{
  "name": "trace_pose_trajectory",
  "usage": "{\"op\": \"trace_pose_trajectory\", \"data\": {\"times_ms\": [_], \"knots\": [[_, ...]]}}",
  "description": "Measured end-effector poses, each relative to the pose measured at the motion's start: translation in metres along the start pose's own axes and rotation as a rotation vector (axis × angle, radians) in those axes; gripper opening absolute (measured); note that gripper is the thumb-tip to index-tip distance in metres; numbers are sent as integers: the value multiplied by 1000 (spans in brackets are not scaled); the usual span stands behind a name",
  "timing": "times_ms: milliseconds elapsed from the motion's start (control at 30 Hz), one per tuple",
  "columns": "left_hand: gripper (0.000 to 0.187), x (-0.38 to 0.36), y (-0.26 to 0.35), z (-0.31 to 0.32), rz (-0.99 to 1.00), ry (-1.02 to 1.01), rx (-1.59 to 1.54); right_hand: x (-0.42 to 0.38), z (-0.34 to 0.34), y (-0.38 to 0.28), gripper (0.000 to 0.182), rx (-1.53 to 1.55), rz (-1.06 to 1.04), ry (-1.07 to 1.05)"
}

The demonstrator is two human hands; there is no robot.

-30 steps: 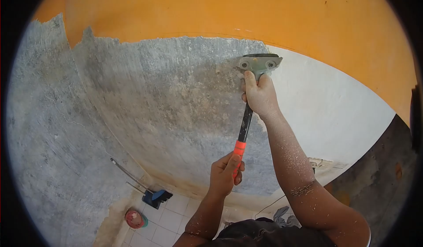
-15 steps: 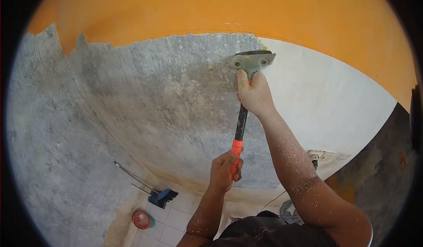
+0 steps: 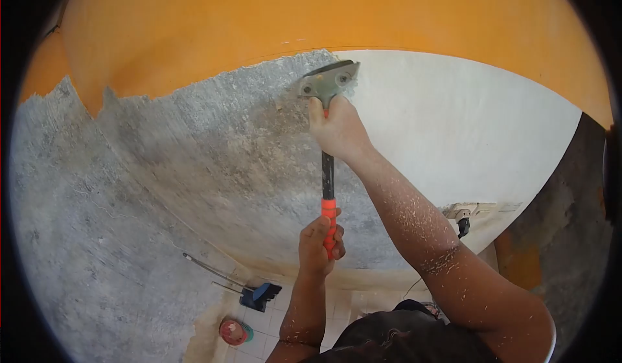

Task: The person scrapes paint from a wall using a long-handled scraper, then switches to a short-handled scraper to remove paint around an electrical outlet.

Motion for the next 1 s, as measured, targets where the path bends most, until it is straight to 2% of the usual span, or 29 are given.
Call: {"op": "trace_pose_trajectory", "data": {"times_ms": [133,200,233,267,300,367,433,467,533,667,733,767,800,867,933,967,1000], "knots": [[45,-4,-12,-4,11,29,1,-8,4,12,41,73,-45,53],[38,-12,-41,-18,18,66,28,-25,15,38,42,109,33,15],[35,-15,-56,-29,59,96,48,-38,29,54,40,310,-12,-60],[35,-18,-80,-46,17,92,64,-53,37,68,37,511,-63,-126],[34,-23,-105,-67,40,14,179,-72,34,86,37,513,-26,-105],[35,-36,-149,-97,35,-66,295,-120,41,122,30,767,162,-470],[37,-52,-188,-125,-189,122,849,-159,48,184,22,1093,426,-482],[37,-58,-197,-123,-212,122,857,-176,50,216,25,1196,655,-364],[36,-62,-219,-117,-366,47,1067,-205,47,264,40,1419,876,-237],[33,-61,-283,-124,-471,-77,1085,-249,30,343,47,1331,1045,93],[34,-62,-301,-115,-513,-130,1045,-262,23,365,47,1237,1074,154],[34,-67,-315,-112,-618,-180,1005,-269,20,376,47,1145,1093,203],[34,-75,-330,-113,-722,-225,962,-275,22,380,47,1141,1109,197],[35,-84,-357,-120,-776,-261,965,-284,24,385,48,895,1115,139],[39,-77,-360,-113,-770,-239,1072,-273,17,375,49,818,1080,141],[39,-69,-360,-110,-772,-237,1073,-262,15,374,49,755,993,134],[41,-56,-349,-96,-655,-231,1072,-250,11,371,49,691,910,129]]}}
Point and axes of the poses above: each hand's wrist, its own x-axis towards the middle knuckle, its own z-axis out of the palm, y = z × x, the point moved 5 cm from there along x, towards the middle knuckle, and after that the axes turned 4 degrees about -x, right-handed, at the moved point
